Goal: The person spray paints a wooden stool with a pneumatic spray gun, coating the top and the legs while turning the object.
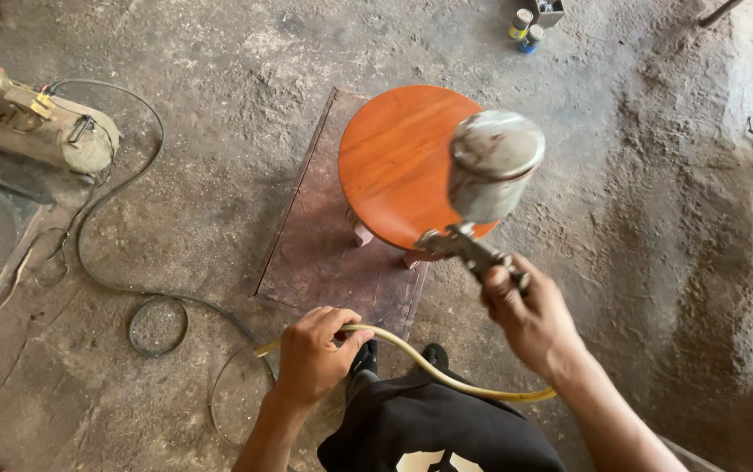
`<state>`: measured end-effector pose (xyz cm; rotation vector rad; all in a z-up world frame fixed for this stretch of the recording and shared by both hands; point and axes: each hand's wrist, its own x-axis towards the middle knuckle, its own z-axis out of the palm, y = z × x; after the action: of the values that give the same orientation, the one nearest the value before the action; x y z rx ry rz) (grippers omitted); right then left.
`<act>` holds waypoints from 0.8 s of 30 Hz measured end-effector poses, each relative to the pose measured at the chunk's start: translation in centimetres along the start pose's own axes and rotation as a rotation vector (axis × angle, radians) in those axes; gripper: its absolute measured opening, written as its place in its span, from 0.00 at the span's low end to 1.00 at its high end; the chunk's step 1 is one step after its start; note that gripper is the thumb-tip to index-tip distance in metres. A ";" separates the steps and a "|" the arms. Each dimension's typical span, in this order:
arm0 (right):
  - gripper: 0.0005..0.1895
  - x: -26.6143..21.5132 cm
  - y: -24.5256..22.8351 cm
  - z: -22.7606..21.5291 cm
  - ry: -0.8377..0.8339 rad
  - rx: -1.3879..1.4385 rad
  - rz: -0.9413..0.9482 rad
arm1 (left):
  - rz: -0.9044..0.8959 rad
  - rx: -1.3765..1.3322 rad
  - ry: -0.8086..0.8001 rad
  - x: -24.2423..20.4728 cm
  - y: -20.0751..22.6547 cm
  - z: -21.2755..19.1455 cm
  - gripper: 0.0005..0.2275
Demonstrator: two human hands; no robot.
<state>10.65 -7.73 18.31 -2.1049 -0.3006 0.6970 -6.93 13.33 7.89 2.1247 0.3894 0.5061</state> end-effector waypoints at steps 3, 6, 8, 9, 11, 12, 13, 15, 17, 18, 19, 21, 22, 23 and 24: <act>0.25 -0.7 -0.1 0.3 -0.092 -0.116 0.037 | -0.060 0.015 -0.041 0.0 0.0 -0.2 0.09; 0.24 -0.3 0.0 -0.9 -0.050 -0.264 0.215 | -0.119 -0.029 -0.085 -0.2 -0.3 0.2 0.08; 0.24 0.2 0.2 -2.5 0.056 -0.251 0.213 | -0.137 -0.067 -0.123 -0.6 -0.2 1.0 0.08; 0.23 0.4 0.4 -3.3 0.128 -0.230 0.188 | -0.076 -0.061 -0.107 -0.9 -0.2 1.3 0.08; 0.24 1.3 0.7 -4.9 0.248 -0.212 0.162 | 0.049 -0.047 -0.072 -1.3 -0.2 2.2 0.09; 0.24 1.8 0.9 -5.8 0.301 -0.216 0.165 | 0.053 -0.046 -0.085 -1.5 -0.1 2.6 0.10; 0.25 2.1 1.1 -6.5 0.354 -0.219 0.167 | 0.058 -0.046 -0.099 -1.7 0.0 3.0 0.10; 0.26 2.2 1.6 -7.6 0.453 -0.343 0.102 | 0.061 -0.048 -0.127 -1.9 0.1 3.5 0.11; 0.27 2.2 1.9 -7.9 0.491 -0.413 0.111 | 0.054 -0.052 -0.150 -1.9 0.2 3.8 0.10; 0.27 1.9 2.0 -7.8 0.476 -0.421 0.156 | 0.038 -0.053 -0.161 -2.1 0.3 3.8 0.10; 0.27 1.5 2.0 -7.6 0.461 -0.430 0.200 | 0.022 -0.055 -0.171 -2.1 0.4 3.9 0.10; 0.25 0.6 2.1 -6.5 0.355 -0.375 0.350 | 0.037 -0.065 -0.182 -1.8 0.4 4.0 0.10; 0.23 0.0 2.2 -5.6 0.304 -0.345 0.426 | 0.065 -0.074 -0.183 -1.7 0.4 3.9 0.10; 0.23 -0.9 2.3 -4.8 0.245 -0.290 0.388 | 0.093 -0.083 -0.185 -1.6 0.4 3.7 0.10; 0.22 -1.9 2.4 -4.0 0.188 -0.234 0.349 | 0.107 -0.076 -0.174 -1.4 0.4 3.6 0.10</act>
<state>11.32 -12.74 18.93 -2.4581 0.0987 0.6817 -6.33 9.93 6.05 2.1038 0.1558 0.3866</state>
